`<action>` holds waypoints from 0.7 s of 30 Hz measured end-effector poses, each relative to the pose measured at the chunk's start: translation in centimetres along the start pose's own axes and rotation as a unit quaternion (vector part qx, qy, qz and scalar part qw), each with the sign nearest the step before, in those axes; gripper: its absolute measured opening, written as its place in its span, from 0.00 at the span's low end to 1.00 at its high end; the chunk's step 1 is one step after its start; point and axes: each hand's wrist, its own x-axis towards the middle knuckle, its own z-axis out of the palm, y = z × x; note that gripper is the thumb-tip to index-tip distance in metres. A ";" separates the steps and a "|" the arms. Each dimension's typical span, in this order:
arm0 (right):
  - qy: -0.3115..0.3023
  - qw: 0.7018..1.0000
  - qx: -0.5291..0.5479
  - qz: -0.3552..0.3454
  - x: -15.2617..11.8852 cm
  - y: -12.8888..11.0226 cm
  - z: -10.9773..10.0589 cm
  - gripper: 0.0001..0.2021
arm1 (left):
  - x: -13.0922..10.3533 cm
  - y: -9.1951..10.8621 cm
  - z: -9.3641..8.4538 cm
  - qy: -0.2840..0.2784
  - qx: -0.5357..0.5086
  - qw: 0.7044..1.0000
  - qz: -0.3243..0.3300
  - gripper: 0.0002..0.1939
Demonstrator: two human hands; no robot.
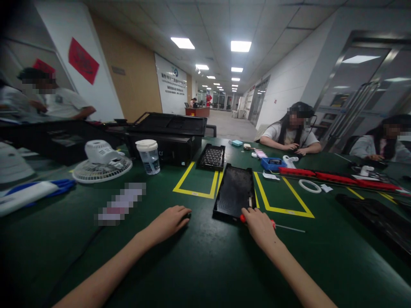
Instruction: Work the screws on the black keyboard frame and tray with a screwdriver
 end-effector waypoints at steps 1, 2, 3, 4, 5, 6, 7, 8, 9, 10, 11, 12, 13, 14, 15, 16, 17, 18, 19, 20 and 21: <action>0.010 1.000 0.000 0.008 0.7 0.6 0.3 0.09 | 0.0 0.0 0.0 0.001 0.004 1.000 0.002 0.17; 0.019 1.000 -0.002 0.015 1.4 1.2 0.5 0.09 | 0.0 0.0 0.0 0.002 0.007 1.000 0.006 0.17; 0.027 0.999 -0.004 0.024 2.2 1.7 0.7 0.08 | 0.1 -0.1 0.0 0.004 0.010 1.000 0.008 0.17; 0.035 0.999 -0.007 0.033 3.1 2.2 0.8 0.09 | 0.1 -0.2 0.0 0.006 0.012 1.000 0.011 0.17; 0.042 0.998 -0.010 0.039 4.1 2.6 1.0 0.10 | 0.1 -0.3 0.1 0.008 0.014 1.000 0.013 0.17; 0.048 0.998 -0.014 0.047 5.2 3.0 1.2 0.10 | 0.2 -0.4 0.2 0.009 0.015 1.000 0.014 0.17; 0.054 0.997 -0.018 0.060 6.3 3.4 1.3 0.10 | 0.2 -0.5 0.2 0.010 0.017 1.000 0.015 0.17; 0.060 0.996 -0.022 0.070 7.5 3.8 1.5 0.10 | 0.3 -0.5 0.3 0.010 0.018 1.000 0.014 0.16; 0.066 0.994 -0.025 0.083 8.6 4.2 1.6 0.11 | 0.3 -0.6 0.4 0.010 0.020 1.000 0.014 0.16; 0.072 0.992 -0.027 0.096 9.7 4.5 1.8 0.12 | 0.4 -0.7 0.5 0.011 0.023 1.000 0.013 0.16; 0.078 0.991 -0.029 0.108 10.8 4.9 1.9 0.15 | 0.4 -0.8 0.6 0.012 0.025 1.000 0.013 0.16; 0.084 0.989 -0.031 0.120 11.9 5.1 2.0 0.17 | 0.5 -0.8 0.6 0.013 0.027 0.999 0.014 0.16; 0.088 0.987 -0.031 0.131 12.9 5.4 2.0 0.18 | 0.5 -0.9 0.6 0.013 0.029 0.999 0.015 0.15; 0.091 0.985 -0.032 0.140 13.9 5.6 2.1 0.19 | 0.5 -0.9 0.6 0.014 0.031 0.999 0.016 0.15; 0.091 0.984 -0.031 0.147 14.8 5.7 2.2 0.18 | 0.6 -0.9 0.6 0.015 0.033 0.999 0.017 0.15; 0.091 0.983 -0.031 0.154 15.6 5.8 2.2 0.16 | 0.6 -0.9 0.6 0.015 0.034 0.999 0.017 0.15; 0.090 0.983 -0.029 0.160 16.5 5.8 2.3 0.15 | 0.6 -0.9 0.5 0.016 0.034 0.999 0.016 0.15; 0.090 0.982 -0.027 0.164 17.2 5.7 2.3 0.15 | 0.6 -0.9 0.5 0.016 0.034 0.999 0.015 0.14; 0.089 0.981 -0.025 0.170 17.9 5.6 2.4 0.15 | 0.7 -0.9 0.5 0.015 0.033 0.999 0.013 0.14; 0.088 0.980 -0.022 0.177 18.6 5.4 2.5 0.15 | 0.6 -0.9 0.4 0.015 0.032 0.999 0.011 0.14; 0.087 0.979 -0.018 0.182 19.2 5.2 2.5 0.15 | 0.6 -0.9 0.4 0.013 0.030 0.999 0.010 0.14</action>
